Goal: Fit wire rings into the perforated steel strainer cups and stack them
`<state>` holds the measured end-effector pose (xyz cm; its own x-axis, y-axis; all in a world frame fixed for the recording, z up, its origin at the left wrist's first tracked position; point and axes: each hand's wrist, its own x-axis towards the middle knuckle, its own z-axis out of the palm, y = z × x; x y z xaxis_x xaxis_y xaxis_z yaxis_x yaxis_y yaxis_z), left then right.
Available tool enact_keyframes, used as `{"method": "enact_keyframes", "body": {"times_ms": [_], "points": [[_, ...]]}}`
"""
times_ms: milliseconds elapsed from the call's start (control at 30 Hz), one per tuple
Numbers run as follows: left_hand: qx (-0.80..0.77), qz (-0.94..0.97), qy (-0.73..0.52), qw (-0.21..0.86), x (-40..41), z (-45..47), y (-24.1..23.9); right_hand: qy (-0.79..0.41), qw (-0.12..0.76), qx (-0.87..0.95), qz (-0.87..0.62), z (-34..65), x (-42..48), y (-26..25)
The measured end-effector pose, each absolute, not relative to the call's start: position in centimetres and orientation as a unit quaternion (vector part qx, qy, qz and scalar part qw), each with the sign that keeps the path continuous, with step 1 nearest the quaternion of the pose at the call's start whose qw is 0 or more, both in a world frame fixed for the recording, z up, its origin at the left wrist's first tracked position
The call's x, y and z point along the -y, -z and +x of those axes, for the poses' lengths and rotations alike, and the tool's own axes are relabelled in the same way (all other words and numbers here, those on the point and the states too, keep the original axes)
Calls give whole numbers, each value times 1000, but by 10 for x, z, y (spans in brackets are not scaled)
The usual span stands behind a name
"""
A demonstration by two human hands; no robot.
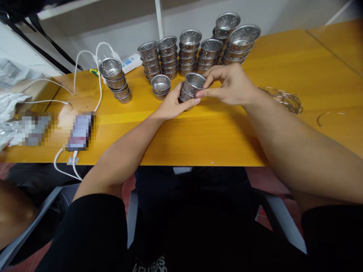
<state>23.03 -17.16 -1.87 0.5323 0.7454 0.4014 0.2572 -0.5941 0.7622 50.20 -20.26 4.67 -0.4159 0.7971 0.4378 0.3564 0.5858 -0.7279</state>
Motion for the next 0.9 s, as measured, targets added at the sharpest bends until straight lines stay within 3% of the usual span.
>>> {"method": "enact_keyframes", "body": {"times_ms": [433, 567, 700, 900], "points": [[-302, 820, -321, 364, 184, 227, 1, -332, 382, 771, -386, 494, 218, -61], [-311, 817, -329, 358, 188, 227, 4, -333, 445, 753, -351, 497, 206, -50], [-317, 812, -349, 345, 183, 227, 11, -259, 528, 707, -392, 509, 184, -32], [-317, 805, -378, 328, 170, 225, 21, -162, 427, 746, -485, 532, 162, -3]]}}
